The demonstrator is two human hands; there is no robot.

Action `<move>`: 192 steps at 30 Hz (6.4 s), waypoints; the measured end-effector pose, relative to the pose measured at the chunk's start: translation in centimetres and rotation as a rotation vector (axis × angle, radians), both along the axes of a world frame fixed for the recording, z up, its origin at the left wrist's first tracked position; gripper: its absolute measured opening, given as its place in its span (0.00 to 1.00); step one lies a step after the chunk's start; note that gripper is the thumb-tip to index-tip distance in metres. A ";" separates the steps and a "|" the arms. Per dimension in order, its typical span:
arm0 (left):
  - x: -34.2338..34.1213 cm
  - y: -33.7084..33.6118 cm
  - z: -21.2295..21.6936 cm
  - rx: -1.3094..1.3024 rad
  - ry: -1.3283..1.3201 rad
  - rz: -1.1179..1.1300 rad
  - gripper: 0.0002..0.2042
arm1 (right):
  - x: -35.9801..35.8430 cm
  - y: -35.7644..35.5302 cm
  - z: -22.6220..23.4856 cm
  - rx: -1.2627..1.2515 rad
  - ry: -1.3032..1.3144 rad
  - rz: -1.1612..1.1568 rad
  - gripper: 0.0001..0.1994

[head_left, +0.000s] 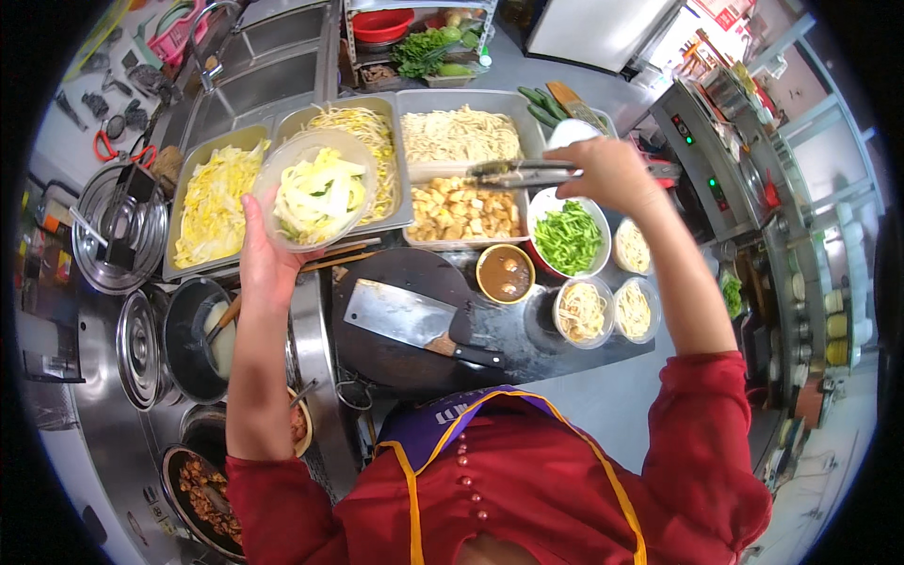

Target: The person assembles a noodle dish in a clear plastic container. They add bean sprouts, cabbage, and fried tofu using tongs, then add cooked meat and broth from pots on the stove. The person finishes by adding a spoonful of sauce and placing a lid on the container.

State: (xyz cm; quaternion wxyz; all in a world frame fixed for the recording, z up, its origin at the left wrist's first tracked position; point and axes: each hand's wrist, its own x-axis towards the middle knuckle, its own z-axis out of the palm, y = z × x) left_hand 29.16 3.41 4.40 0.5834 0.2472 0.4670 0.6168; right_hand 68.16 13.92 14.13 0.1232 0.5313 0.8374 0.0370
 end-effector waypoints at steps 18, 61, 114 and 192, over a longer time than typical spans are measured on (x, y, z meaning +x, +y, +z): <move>13.5 -10.1 -8.5 -0.103 -0.187 0.214 0.32 | -3.0 5.2 -13.7 0.040 0.028 0.174 0.19; 15.2 -9.5 -11.9 -0.056 -0.289 0.269 0.37 | 1.4 3.7 -10.8 0.081 -0.003 0.281 0.27; 18.7 -7.1 -12.8 -0.121 -0.172 0.329 0.31 | 8.1 0.4 -3.8 -0.190 0.529 0.182 0.24; 4.0 4.4 -5.3 0.010 -0.119 0.314 0.33 | -0.6 12.0 -5.2 -0.128 0.146 0.151 0.25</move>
